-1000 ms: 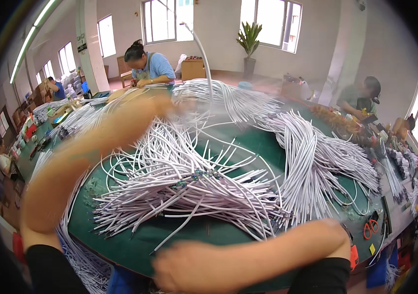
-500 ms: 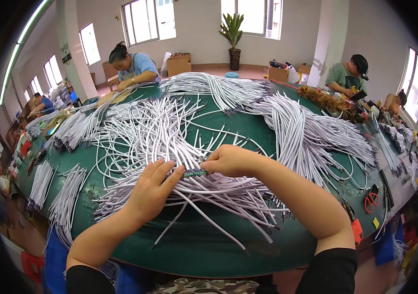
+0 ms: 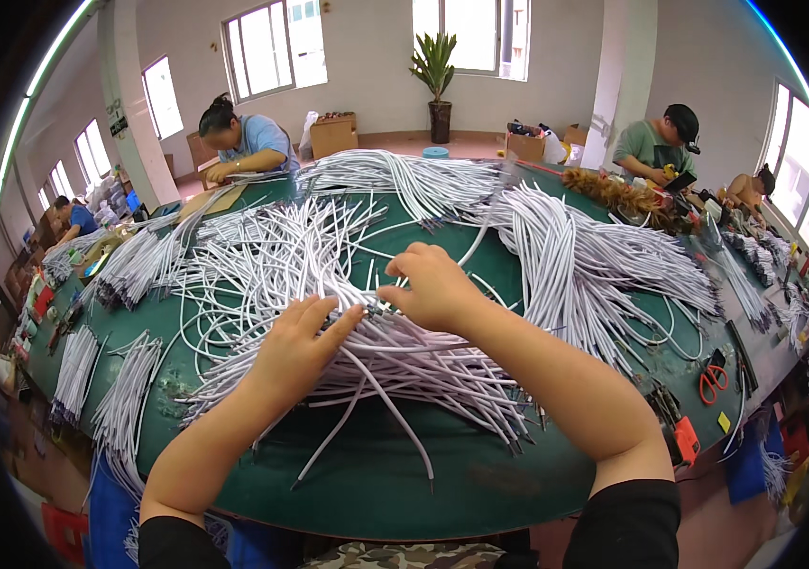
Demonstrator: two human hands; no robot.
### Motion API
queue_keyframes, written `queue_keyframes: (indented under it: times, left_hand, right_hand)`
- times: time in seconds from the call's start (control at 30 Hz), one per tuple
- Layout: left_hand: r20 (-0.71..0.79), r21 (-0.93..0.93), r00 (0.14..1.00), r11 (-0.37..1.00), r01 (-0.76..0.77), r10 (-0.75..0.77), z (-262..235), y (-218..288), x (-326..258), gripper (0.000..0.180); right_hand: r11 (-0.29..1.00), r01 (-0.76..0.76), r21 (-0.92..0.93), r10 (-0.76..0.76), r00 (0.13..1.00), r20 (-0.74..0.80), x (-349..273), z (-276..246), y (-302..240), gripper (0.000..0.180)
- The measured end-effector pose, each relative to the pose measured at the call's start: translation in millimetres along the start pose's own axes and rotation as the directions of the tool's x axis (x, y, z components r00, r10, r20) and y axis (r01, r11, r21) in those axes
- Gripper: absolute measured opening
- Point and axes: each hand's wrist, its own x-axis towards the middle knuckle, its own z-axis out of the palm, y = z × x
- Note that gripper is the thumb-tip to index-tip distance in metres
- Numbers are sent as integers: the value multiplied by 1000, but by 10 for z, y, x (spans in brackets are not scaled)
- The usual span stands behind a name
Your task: The person sorts and organizes bundles of wires on a table by hand, then picks up a soldering tool and solders wire connections.
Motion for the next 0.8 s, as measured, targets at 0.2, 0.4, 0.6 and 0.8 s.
queue_keyframes:
  times: [0.2, 0.4, 0.6, 0.8]
  left_hand:
    - [54, -40, 998, 998, 39, -37, -76, 83, -75, 48]
    - [82, -8, 996, 999, 33, -32, -121, 114, -92, 50]
    - [95, -491, 987, 857, 158, -128, -124, -161, -166, 41]
    - [82, -553, 981, 811, 191, -175, -59, -129, -162, 35]
  right_hand:
    - [963, -270, 1, 230, 824, 518, 54, -63, -190, 27]
    - [994, 101, -40, -96, 990, 107, -68, 42, -318, 15]
    - [912, 260, -318, -287, 957, -41, -86, 25, -224, 11]
    - [982, -129, 140, 67, 922, 381, -111, 94, -428, 26]
